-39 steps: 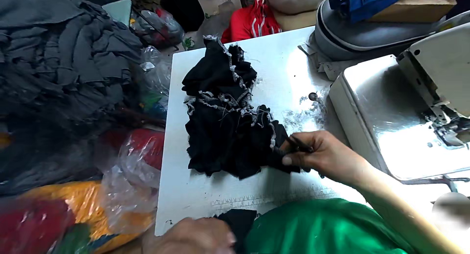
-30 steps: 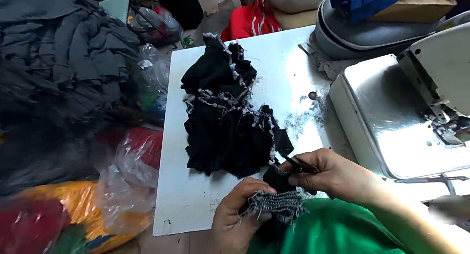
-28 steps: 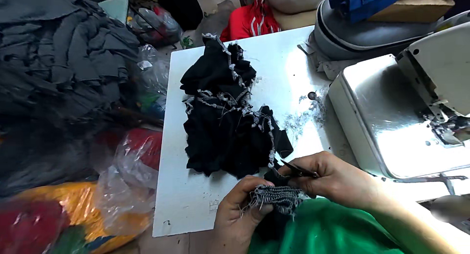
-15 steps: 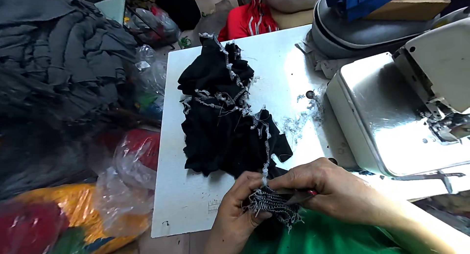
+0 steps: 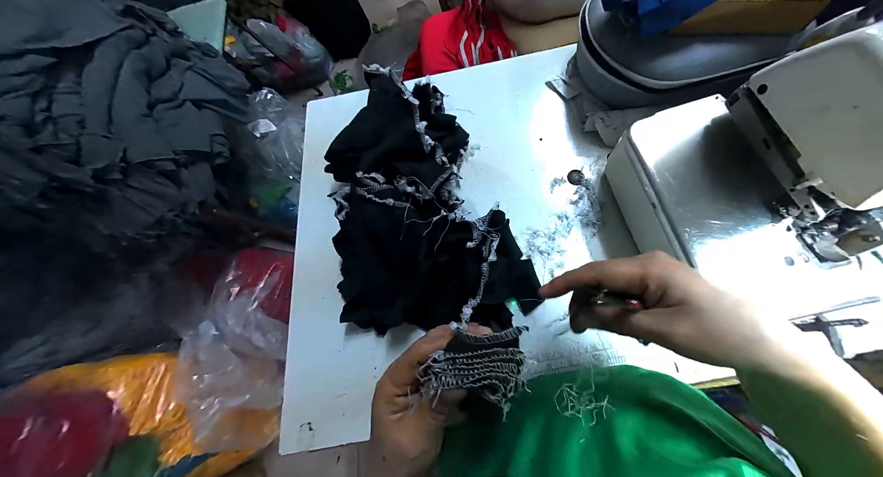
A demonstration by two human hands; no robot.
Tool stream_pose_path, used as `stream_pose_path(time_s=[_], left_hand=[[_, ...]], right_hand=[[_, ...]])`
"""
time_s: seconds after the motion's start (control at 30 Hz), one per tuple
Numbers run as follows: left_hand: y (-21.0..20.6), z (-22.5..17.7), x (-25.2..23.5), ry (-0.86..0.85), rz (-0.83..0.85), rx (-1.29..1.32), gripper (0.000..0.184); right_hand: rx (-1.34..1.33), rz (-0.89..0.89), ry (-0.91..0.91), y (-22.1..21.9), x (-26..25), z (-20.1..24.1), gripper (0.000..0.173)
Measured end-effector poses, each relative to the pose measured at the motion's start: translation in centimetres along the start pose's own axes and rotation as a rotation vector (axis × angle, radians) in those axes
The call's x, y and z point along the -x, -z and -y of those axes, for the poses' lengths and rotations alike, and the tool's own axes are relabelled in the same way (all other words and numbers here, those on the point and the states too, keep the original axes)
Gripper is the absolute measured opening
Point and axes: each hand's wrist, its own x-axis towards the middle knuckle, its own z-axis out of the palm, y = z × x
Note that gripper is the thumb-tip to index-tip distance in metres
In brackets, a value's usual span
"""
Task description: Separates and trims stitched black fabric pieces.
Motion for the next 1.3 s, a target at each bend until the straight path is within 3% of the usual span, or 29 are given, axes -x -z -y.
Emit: stream_pose_path(time_s=[0.17, 0.27, 0.37, 0.43, 0.5, 0.53, 0.7, 0.83, 0.97, 1.1, 1.23, 1.3], left_hand=[[0.1, 0.0, -0.6, 0.018, -0.008, -0.044, 0.029], [0.1, 0.1, -0.9, 0.019, -0.004, -0.063, 0.029], [0.1, 0.0, -1.1, 0.020, -0.015, -0.085, 0.028], [0.1, -0.1, -1.2, 0.029, -0.016, -0.084, 0.028], [0.1, -0.1, -1.1, 0.036, -0.017, -0.087, 0.029], [0.1, -0.1, -1.1, 0.035, -0.013, -0.088, 0.029], [-0.3, -0.1, -1.0, 0.034, 0.001, -0.050, 0.028], [-0.6, -0.1, -0.9, 0.038, 0.034, -0.038, 0.028], [-0.5, 0.2, -0.8, 0.035, 0.082, -0.046, 0.027], [-0.5, 0.4, -0.7, 0.026, 0.105, -0.037, 0.028], [-0.2, 0.1, -0.4, 0.038, 0.041, -0.050, 0.029], [0.2, 0.0, -0.4, 0.027, 0.016, -0.056, 0.029]], right_hand=[[0.547, -0.431, -0.024, 0.4, 0.9, 0.3, 0.027], [0.610, -0.536, -0.050, 0.6, 1.1, 0.3, 0.028], [0.214, -0.376, -0.137, 0.2, 2.2, 1.1, 0.027], [-0.157, -0.113, -0.163, -0.5, 2.9, 1.2, 0.043], [-0.336, 0.098, -0.194, -1.5, 3.0, 0.9, 0.065], [-0.377, 0.168, -0.228, -1.9, 3.1, 0.8, 0.067], [-0.407, 0.197, -0.418, -3.2, 2.6, 0.6, 0.049], [-0.434, 0.163, -0.464, -3.3, 2.1, 0.4, 0.044], [-0.481, 0.073, -0.414, -3.5, 1.7, 0.6, 0.034], [-0.531, -0.135, -0.371, -3.8, 1.9, 0.5, 0.027], [-0.590, -0.458, -0.349, -3.7, 2.2, 0.2, 0.036], [-0.479, -0.560, -0.311, -3.4, 2.3, -0.4, 0.041]])
